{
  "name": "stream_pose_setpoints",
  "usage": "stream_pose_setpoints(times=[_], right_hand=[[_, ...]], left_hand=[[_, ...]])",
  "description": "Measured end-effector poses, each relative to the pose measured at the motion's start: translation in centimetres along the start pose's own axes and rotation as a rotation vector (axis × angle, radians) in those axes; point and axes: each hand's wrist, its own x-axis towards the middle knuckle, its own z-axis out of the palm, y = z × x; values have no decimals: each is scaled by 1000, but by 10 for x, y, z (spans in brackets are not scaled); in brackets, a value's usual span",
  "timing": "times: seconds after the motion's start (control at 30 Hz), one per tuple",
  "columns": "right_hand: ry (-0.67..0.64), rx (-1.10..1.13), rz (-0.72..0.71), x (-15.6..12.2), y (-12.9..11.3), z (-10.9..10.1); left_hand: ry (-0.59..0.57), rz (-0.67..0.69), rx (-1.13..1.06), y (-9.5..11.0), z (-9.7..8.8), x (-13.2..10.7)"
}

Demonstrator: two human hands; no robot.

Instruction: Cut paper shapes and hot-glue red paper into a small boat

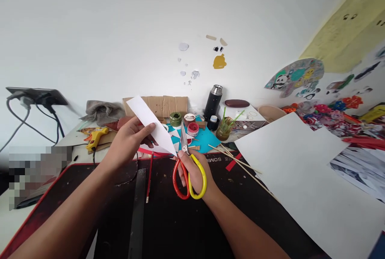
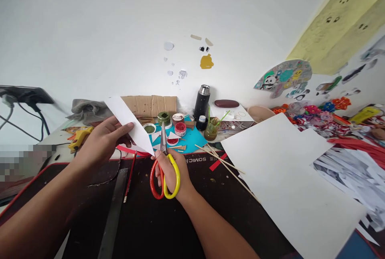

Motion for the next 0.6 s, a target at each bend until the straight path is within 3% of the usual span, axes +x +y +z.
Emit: stream_pose_setpoints(times=[0.23, 0.37, 0.5, 0.6], right_hand=[[-24, 12, 25, 2, 1, 1], [-8, 25, 30, 4, 2, 0], [9, 16, -21, 5, 1, -2], [12, 9, -48, 5, 0, -3]], left_hand=[[-8, -2, -9, -4, 7, 1], [56, 35, 26, -5, -4, 5], [225, 291, 369, -8, -24, 10], [146, 599, 758, -10, -30, 11]])
